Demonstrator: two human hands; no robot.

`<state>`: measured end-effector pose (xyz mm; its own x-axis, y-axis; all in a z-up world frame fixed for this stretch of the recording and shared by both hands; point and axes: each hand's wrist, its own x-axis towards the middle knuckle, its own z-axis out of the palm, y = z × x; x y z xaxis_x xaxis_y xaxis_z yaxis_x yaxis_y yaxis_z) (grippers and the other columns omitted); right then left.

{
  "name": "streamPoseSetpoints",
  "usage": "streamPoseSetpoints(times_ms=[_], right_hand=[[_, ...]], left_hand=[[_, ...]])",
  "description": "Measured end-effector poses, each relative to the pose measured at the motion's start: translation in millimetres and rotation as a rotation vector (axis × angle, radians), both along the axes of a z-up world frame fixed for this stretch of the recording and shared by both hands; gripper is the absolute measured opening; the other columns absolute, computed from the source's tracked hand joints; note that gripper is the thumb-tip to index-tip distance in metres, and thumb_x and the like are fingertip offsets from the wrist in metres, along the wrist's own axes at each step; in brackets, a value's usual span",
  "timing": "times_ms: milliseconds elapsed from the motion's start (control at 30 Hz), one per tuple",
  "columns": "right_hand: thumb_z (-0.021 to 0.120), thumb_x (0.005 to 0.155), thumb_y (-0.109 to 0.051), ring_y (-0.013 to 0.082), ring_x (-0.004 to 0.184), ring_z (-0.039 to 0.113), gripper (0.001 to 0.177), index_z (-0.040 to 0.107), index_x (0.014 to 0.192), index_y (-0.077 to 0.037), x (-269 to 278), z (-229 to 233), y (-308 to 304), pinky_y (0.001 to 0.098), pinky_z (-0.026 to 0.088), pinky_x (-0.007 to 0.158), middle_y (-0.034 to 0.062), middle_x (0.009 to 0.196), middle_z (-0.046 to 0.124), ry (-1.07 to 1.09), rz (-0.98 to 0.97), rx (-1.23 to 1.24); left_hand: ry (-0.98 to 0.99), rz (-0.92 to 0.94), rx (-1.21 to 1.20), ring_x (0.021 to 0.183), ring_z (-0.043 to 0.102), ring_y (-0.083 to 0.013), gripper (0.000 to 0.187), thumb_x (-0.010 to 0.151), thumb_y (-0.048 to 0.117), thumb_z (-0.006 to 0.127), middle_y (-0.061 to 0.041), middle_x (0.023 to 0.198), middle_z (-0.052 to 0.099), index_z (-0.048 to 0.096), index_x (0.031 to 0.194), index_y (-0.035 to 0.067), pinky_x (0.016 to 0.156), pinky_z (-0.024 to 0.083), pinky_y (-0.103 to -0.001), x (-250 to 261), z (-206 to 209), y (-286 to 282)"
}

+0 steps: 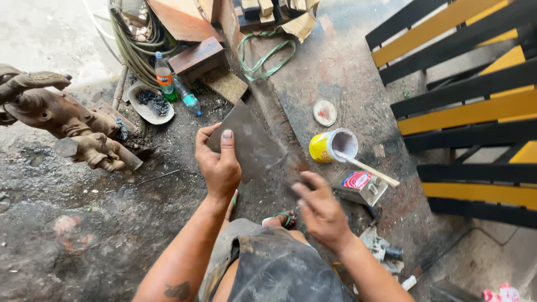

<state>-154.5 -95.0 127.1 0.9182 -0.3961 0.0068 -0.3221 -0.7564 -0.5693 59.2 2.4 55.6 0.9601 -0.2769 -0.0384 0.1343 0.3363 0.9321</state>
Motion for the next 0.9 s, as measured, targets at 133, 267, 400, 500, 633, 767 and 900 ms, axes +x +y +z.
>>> streamPoseSetpoints(times_ms=[133,267,400,500,633,767,900], right_hand=[[0.062,0.085,0.004,0.0302,0.107,0.071,0.048,0.065,0.132,0.002,5.4,0.0,-7.8,0.036,0.059,0.09,0.0239,0.142,0.056,-0.12,0.114,-0.12],[0.063,0.098,-0.002,0.043,0.137,0.054,0.04,0.06,0.135,0.012,43.9,-21.4,-35.9,0.0458,0.048,0.116,0.0266,0.147,0.049,-0.272,0.082,-0.282],[0.059,0.106,-0.004,0.0325,0.122,0.062,0.031,0.065,0.135,0.008,8.1,-17.8,-93.0,0.0446,0.051,0.107,0.0219,0.133,0.063,-0.373,-0.287,0.647],[0.058,0.102,-0.011,0.0267,0.107,0.069,0.033,0.066,0.131,0.003,-41.5,-66.0,-108.4,0.043,0.055,0.097,0.0161,0.119,0.071,-0.522,-0.537,1.365],[0.057,0.102,-0.021,0.0248,0.094,0.071,0.033,0.066,0.125,0.001,-139.0,-173.0,-38.6,0.0407,0.058,0.087,0.0135,0.109,0.074,-0.467,-0.929,1.782],[0.05,0.101,-0.023,0.0229,0.102,0.07,0.045,0.062,0.133,0.006,-242.7,-191.3,9.6,0.0396,0.055,0.091,0.0147,0.119,0.073,-0.558,-1.162,1.849],[0.046,0.099,-0.024,0.0273,0.117,0.067,0.043,0.061,0.132,0.0,-295.7,-181.0,12.8,0.044,0.052,0.102,0.014,0.13,0.068,-0.795,-1.572,1.638]], left_hand=[[-0.117,-0.039,0.176,0.091,0.063,-0.0131,0.02,0.104,0.018,0.065,-0.007,0.099,0.068,0.061,0.115,0.002,0.083,0.053,-0.028,-26.5,1.3,6.1],[-0.206,-0.473,0.176,0.089,0.062,-0.0145,0.021,0.104,0.018,0.066,-0.009,0.095,0.068,0.061,0.114,0.0,0.08,0.052,-0.03,-54.1,-6.6,5.2],[-0.19,-0.781,0.392,0.075,0.069,-0.0101,0.022,0.094,0.02,0.071,-0.008,0.083,0.074,0.071,0.102,0.0,0.068,0.055,-0.029,-56.6,-29.9,38.4],[0.0,-0.711,0.538,0.069,0.067,-0.0101,0.022,0.09,0.02,0.074,-0.007,0.078,0.076,0.074,0.097,-0.001,0.063,0.054,-0.03,-51.1,-46.5,58.6],[0.03,-0.868,0.64,0.072,0.066,-0.0092,0.024,0.091,0.021,0.074,-0.006,0.079,0.078,0.076,0.101,-0.001,0.065,0.054,-0.029,-56.6,-69.3,70.2],[0.187,-1.125,0.588,0.082,0.066,-0.0079,0.027,0.092,0.017,0.068,-0.005,0.091,0.079,0.071,0.11,-0.002,0.073,0.056,-0.028,-59.6,-91.1,64.6],[0.244,-1.23,0.55,0.089,0.064,-0.009,0.029,0.095,0.014,0.066,-0.009,0.1,0.078,0.069,0.118,-0.003,0.079,0.056,-0.03,-52.4,-81.6,52.1]])
